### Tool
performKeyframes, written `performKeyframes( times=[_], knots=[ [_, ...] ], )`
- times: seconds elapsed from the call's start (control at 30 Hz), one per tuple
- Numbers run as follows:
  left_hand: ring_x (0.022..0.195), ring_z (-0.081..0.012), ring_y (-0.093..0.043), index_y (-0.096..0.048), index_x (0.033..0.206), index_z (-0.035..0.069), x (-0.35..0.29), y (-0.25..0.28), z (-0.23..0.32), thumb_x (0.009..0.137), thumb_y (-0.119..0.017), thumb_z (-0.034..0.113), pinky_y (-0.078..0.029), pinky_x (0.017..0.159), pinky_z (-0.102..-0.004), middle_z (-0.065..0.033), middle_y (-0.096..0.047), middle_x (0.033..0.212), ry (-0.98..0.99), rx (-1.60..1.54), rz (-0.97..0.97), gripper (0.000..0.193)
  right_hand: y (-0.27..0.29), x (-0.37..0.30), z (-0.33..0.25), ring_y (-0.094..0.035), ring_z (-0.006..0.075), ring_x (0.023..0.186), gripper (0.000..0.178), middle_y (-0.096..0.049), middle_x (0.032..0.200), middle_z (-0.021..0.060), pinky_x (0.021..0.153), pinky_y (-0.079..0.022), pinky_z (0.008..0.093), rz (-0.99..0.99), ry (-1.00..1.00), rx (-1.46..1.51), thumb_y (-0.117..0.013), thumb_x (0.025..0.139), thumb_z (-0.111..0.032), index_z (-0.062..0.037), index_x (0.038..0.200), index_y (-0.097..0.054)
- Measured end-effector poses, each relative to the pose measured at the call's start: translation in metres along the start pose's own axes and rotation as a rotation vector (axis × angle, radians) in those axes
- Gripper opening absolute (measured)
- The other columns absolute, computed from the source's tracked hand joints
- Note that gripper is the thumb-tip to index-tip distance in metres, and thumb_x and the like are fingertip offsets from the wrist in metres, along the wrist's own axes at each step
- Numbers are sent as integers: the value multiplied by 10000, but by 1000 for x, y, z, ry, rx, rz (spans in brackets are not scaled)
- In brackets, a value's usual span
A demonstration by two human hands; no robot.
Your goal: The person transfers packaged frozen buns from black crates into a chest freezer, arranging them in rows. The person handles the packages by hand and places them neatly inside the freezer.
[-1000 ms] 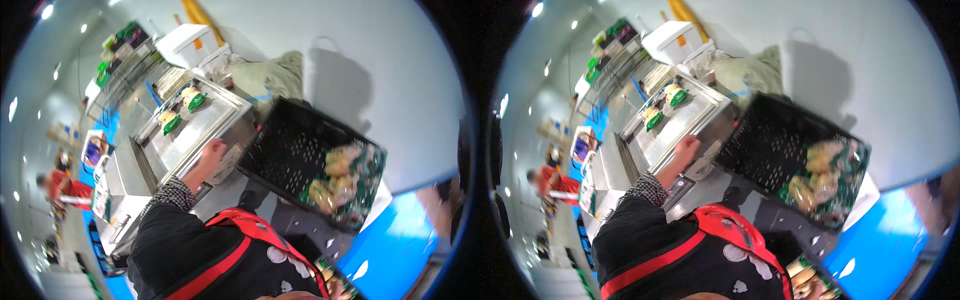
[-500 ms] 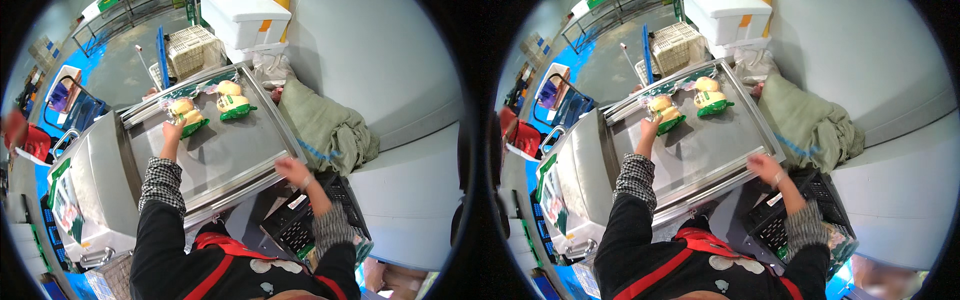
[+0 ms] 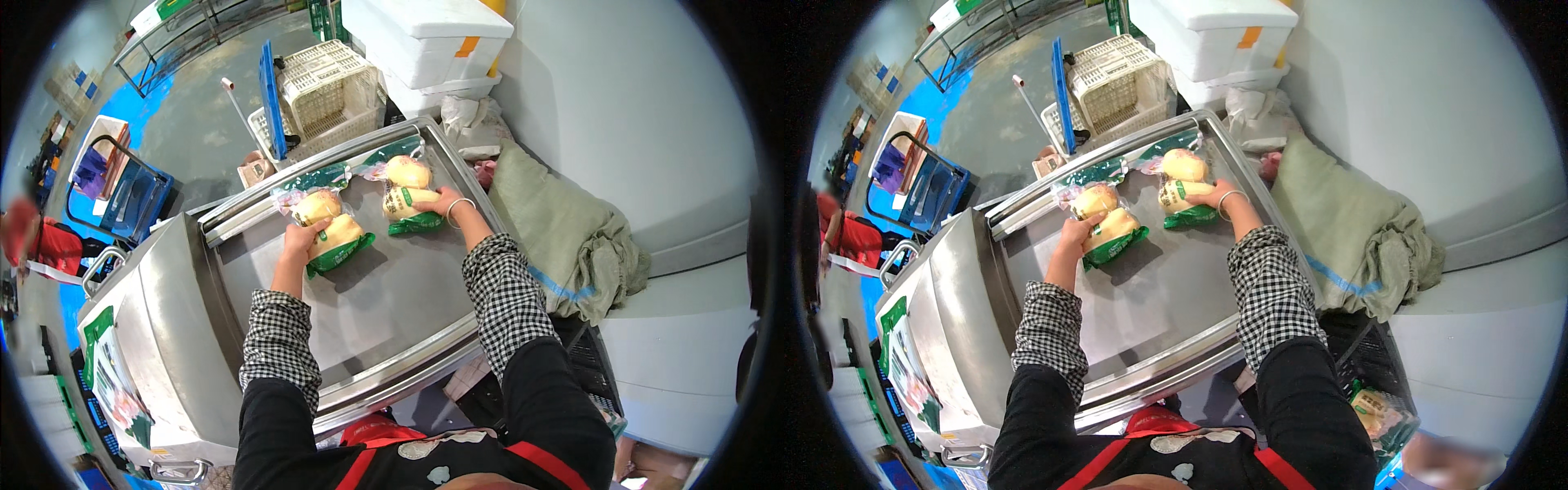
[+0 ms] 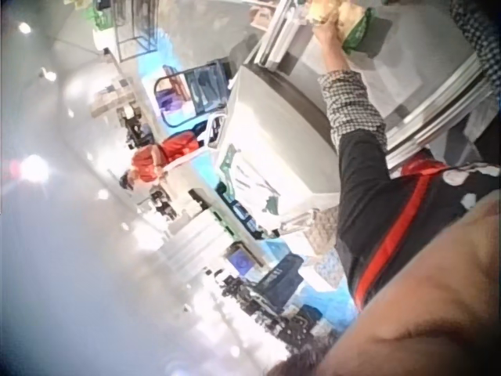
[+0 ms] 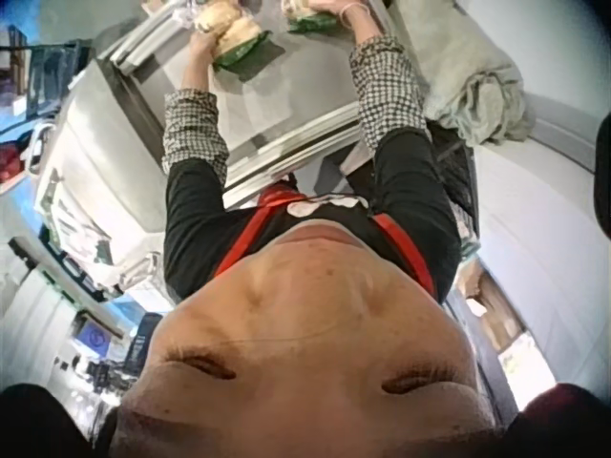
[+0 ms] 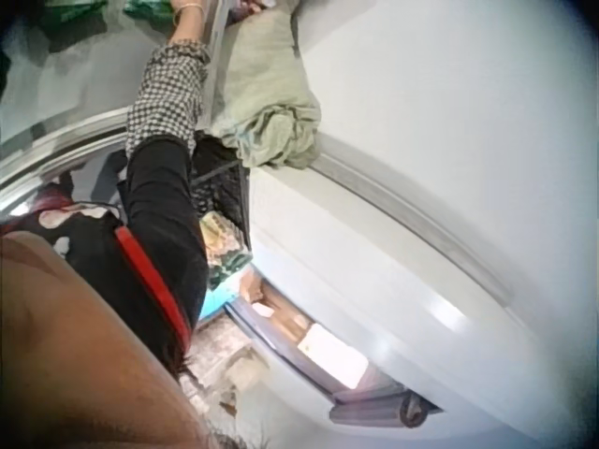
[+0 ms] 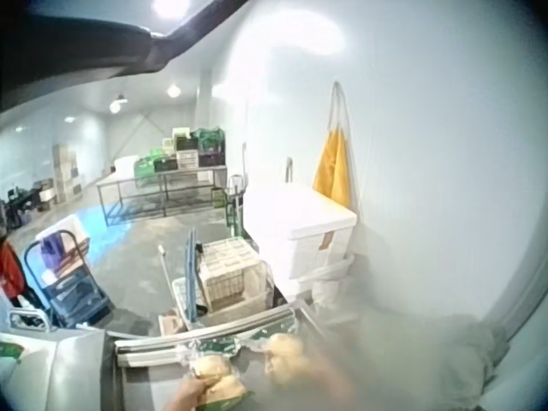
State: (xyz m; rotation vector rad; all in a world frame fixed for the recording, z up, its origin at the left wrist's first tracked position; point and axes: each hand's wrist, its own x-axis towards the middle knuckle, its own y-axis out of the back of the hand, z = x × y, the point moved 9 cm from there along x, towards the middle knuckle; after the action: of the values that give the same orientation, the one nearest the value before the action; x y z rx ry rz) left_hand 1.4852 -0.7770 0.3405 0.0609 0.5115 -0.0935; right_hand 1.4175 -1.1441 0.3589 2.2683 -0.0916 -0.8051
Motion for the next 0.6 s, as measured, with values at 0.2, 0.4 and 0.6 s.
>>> performKeyframes(
  times=[0.2,0.4,0.6],
  knots=[
    [802,-225,-671,-612,1033,-87,8,-12,-9,699,-778,20,-556,693,-349,-134,-672,954,-20,-226,-71,388,-39,-24,-9,-584,268,1067,958,-589,1177,199,899,-453,339,-59,-37,217,-842,497,-545,75,1168,-553],
    [882,-241,-662,-566,1109,-53,-28,-25,8,748,-730,22,-548,779,-346,-139,-651,1036,-131,-248,-150,404,-48,-61,9,-612,264,1002,869,-618,1116,193,862,-477,329,115,-3,412,-869,519,-411,86,1154,-546],
    [1068,-278,-590,-417,1301,13,-119,-60,4,829,-653,144,-499,908,-411,-139,-560,1219,-95,-465,-608,544,-35,-223,61,-594,207,997,811,-605,1106,147,883,-477,315,178,177,781,-873,569,-203,83,1214,-472]
  ],
)
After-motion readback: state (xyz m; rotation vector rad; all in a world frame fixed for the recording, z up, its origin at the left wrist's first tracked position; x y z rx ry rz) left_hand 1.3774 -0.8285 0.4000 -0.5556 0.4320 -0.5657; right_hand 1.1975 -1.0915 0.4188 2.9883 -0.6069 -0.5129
